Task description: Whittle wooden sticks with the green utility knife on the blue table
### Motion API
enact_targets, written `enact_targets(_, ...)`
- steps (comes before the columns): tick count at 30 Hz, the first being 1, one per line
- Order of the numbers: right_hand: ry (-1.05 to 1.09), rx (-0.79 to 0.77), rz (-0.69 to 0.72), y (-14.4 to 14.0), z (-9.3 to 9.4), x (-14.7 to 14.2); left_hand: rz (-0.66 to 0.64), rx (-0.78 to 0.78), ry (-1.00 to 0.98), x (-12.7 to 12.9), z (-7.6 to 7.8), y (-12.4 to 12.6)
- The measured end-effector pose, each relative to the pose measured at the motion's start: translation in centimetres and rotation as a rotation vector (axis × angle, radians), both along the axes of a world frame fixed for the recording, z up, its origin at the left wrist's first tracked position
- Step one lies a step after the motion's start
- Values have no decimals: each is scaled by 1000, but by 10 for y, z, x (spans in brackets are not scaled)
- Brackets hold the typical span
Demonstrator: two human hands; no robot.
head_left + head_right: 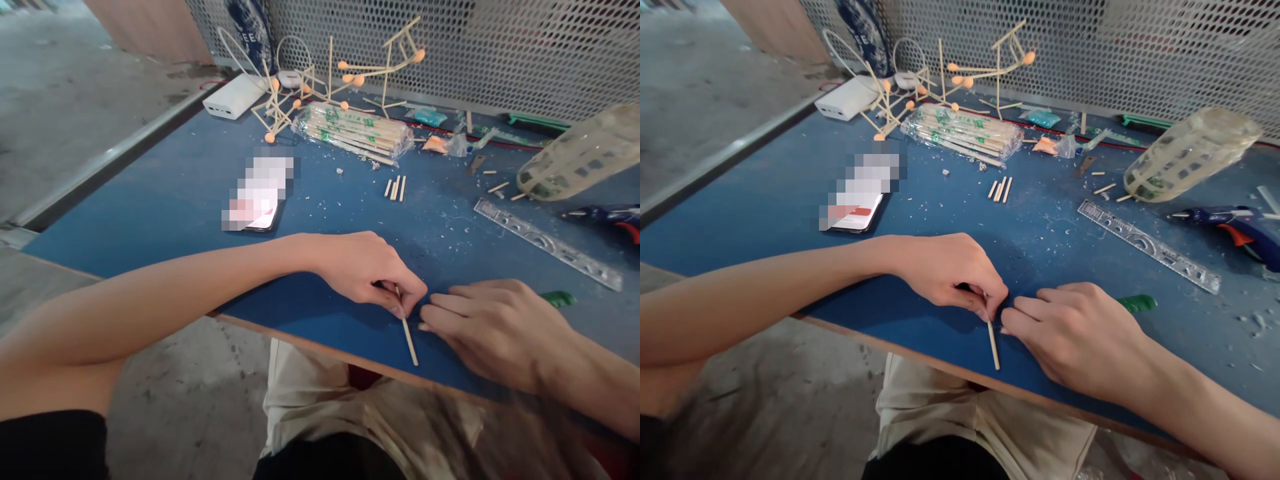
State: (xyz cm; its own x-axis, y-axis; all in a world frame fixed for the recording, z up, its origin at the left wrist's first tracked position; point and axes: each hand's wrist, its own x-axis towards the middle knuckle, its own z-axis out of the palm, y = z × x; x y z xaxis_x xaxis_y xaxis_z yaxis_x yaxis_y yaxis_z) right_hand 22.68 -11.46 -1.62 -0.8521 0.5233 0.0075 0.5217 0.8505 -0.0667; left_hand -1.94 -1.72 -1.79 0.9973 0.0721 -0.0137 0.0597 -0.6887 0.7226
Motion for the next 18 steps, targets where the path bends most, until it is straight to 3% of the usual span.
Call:
enact_targets(4,31,48,-22,-11,2,-8,10,-17,-22,0,1,0)
enact_targets(9,57,260,-53,-20,-5,-16,22,-25,-45,0,2,-1)
enact_targets(18,126,189,17,-5,-1,-4,42,-44,-84,-1,1,-1)
